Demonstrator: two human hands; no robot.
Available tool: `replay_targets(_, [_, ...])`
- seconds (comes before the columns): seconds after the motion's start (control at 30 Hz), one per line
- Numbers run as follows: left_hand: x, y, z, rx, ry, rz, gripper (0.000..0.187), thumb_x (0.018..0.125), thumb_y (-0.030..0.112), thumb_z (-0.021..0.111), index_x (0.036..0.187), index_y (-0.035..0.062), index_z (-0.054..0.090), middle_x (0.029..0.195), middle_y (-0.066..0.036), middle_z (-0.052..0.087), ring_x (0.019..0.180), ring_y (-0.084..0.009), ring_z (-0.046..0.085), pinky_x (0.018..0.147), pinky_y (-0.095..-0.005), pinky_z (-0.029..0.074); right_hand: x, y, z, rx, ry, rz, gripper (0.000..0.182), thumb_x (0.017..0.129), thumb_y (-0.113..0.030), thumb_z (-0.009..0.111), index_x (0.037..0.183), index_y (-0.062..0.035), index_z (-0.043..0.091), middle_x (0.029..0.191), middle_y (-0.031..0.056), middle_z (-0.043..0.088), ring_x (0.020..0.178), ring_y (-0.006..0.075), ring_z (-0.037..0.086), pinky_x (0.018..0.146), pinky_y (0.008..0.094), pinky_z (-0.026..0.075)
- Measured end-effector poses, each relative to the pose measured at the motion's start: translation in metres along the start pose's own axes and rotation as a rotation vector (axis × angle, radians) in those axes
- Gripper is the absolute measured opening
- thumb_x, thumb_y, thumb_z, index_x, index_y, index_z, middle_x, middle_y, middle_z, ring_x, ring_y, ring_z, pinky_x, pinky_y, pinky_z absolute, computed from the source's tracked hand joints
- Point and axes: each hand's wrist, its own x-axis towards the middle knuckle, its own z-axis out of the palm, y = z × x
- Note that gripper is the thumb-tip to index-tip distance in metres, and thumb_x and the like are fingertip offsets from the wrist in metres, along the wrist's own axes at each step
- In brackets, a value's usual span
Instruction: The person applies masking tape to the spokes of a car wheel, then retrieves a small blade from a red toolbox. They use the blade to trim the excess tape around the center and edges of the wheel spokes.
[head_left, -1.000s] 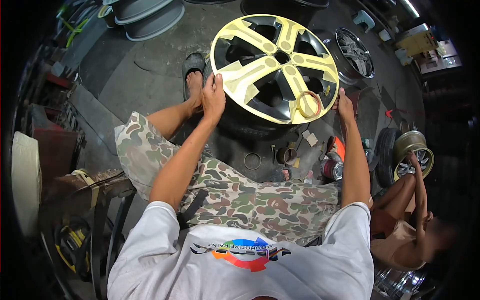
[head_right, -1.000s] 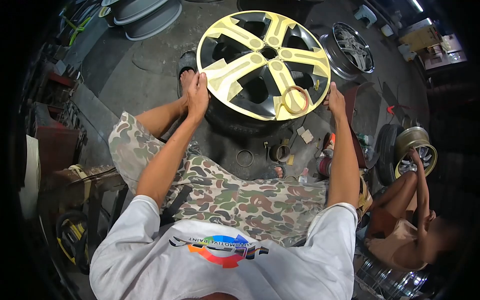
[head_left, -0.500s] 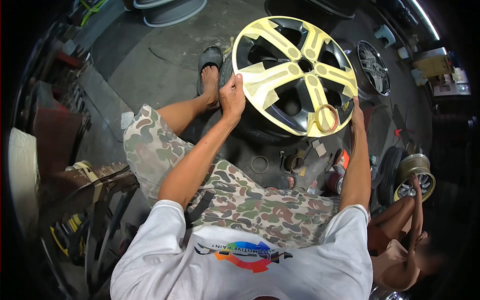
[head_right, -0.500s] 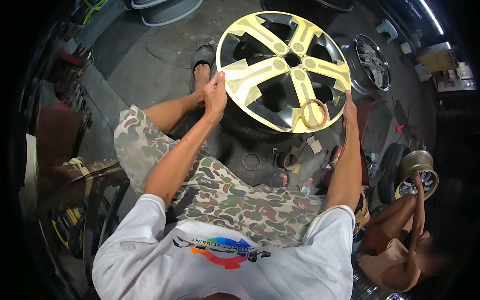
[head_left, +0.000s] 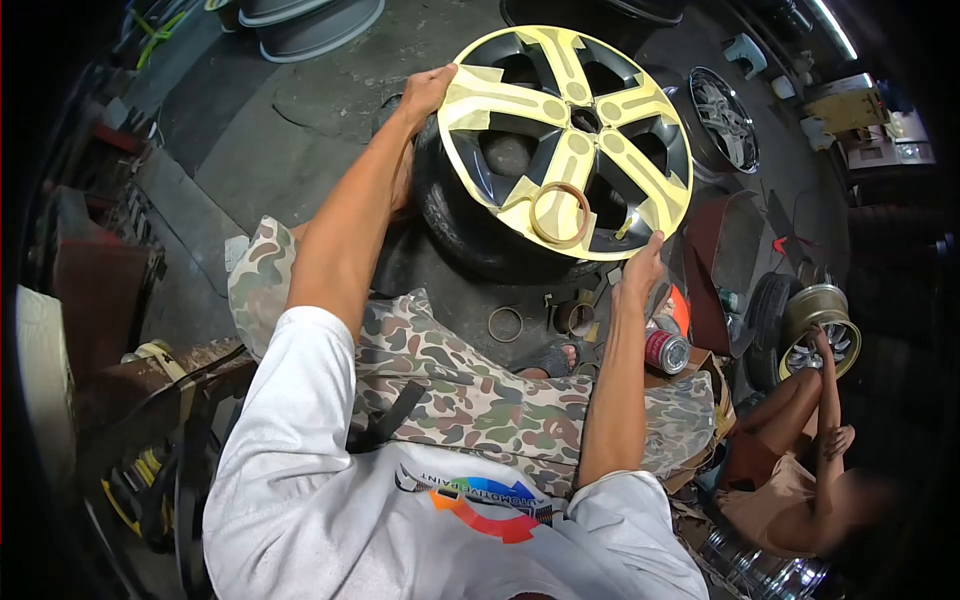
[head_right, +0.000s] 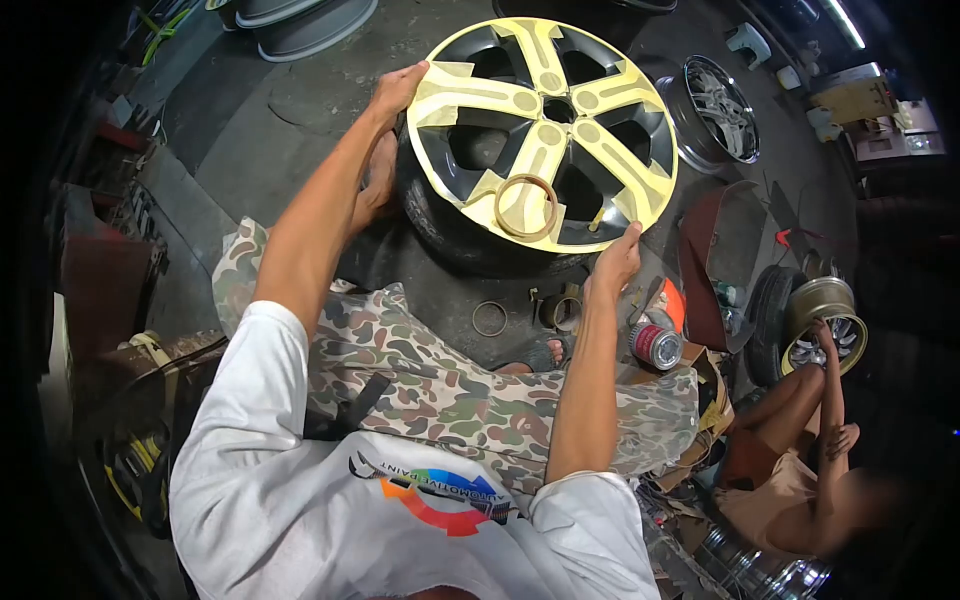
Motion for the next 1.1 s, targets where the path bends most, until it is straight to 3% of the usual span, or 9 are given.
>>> replay_targets(0.13, [-0.004,-0.001,0.003,0.025,0.068,0.015,0.048,0.097,0.040,0.064,0.117,-0.0037,0.071,0.105,-0.009,0.074,0.092,-0.0133,0.067,0.083,-0.0268,0.052,0.015,0.003,-0.016,-0.029,-0.060,-0.045,0.069,0.102,-0.053,0.042,0.119,0.0108,0.064,0.107,0.0196,0.069,0.096,0.0238,0.063,0.087,0.0343,0.048])
replay_targets(0.23, [0.001,-0.012,-0.001,0.083,0.116,0.031,0.049,0.097,0.042,0.063,0.114,-0.0026,0.072,0.102,-0.008,0.074,0.090,-0.0129,0.067,0.083,-0.0284,0.052,0.015,-0.018,-0.041,-0.258,-0.327,0.126,0.063,0.101,-0.055,0.045,0.079,0.0018,0.061,0.067,0.0049,0.060,0.057,0.0134,0.051,0.055,0.0295,0.038])
replay_targets(0.27, [-0.001,-0.013,-0.005,0.183,0.168,0.047,0.047,0.097,0.042,0.062,0.115,-0.0001,0.072,0.101,-0.009,0.075,0.089,-0.0132,0.067,0.083,-0.0295,0.052,0.009,-0.022,-0.047,-0.256,-0.328,0.125,0.063,0.101,-0.055,0.045,0.079,0.0018,0.061,0.067,0.0049,0.060,0.057,0.0134,0.051,0.055,0.0295,0.038])
replay_targets(0.33, [-0.017,-0.001,-0.010,0.293,0.226,0.064,0.046,0.097,0.043,0.061,0.116,0.0023,0.072,0.100,-0.010,0.075,0.087,-0.0135,0.068,0.082,-0.0307,0.052,-0.008,-0.032,-0.055,-0.425,-0.254,-0.247,0.061,0.100,-0.054,0.048,0.076,-0.0002,0.063,0.064,0.0039,0.057,0.056,0.0149,0.050,0.056,0.0304,0.039])
replay_targets(0.37, [-0.033,0.008,-0.013,0.353,0.250,0.096,0.046,0.096,0.043,0.059,0.115,0.0042,0.073,0.099,-0.014,0.075,0.092,-0.0233,0.069,0.086,-0.0346,0.052,-0.020,-0.041,-0.056,-0.500,-0.190,-0.343,0.049,0.098,-0.045,0.059,0.073,-0.0023,0.064,0.060,0.0043,0.051,0.054,0.0159,0.047,0.056,0.0329,0.039])
replay_targets(0.4, [-0.045,0.016,-0.017,0.415,0.275,0.128,0.045,0.095,0.044,0.058,0.114,0.0061,0.073,0.098,-0.018,0.074,0.097,-0.0330,0.071,0.089,-0.0386,0.052,-0.033,-0.049,-0.052,-0.497,-0.200,-0.336,0.049,0.098,-0.045,0.059,0.073,-0.0023,0.064,0.060,0.0043,0.051,0.054,0.0159,0.047,0.056,0.0329,0.039])
replay_targets(0.57, [-0.093,0.036,-0.026,0.924,0.111,0.614,0.044,0.098,0.039,0.056,0.134,0.0150,0.062,0.132,-0.012,0.058,0.116,-0.0316,0.060,0.099,-0.0406,0.048,-0.090,-0.080,-0.015,-0.529,-0.473,-1.195,0.018,0.083,-0.021,0.077,0.085,-0.0050,0.069,0.084,0.0075,0.060,0.083,0.0252,0.057,0.075,0.0394,0.043])
replay_targets(0.77, [-0.122,0.024,-0.039,1.223,-0.113,0.637,0.066,0.100,0.058,0.044,0.153,0.0204,0.038,0.162,-0.013,0.028,0.141,-0.0390,0.036,0.115,-0.0476,0.035,-0.097,-0.075,0.006,-0.754,-0.568,-1.283,0.016,0.083,-0.020,0.074,0.093,-0.0080,0.070,0.101,0.0063,0.061,0.102,0.0271,0.053,0.088,0.0419,0.039])
replay_targets(1.1, [-0.145,0.023,-0.030,1.070,-0.149,0.382,0.085,0.095,0.068,0.045,0.159,0.0191,0.021,0.161,-0.019,0.026,0.144,-0.0420,0.032,0.118,-0.0469,0.029,-0.125,-0.094,-0.014,-0.781,-0.730,-1.400,0.016,0.087,-0.018,0.072,0.094,-0.0057,0.063,0.093,0.0105,0.059,0.096,0.0303,0.055,0.091,0.0439,0.039])
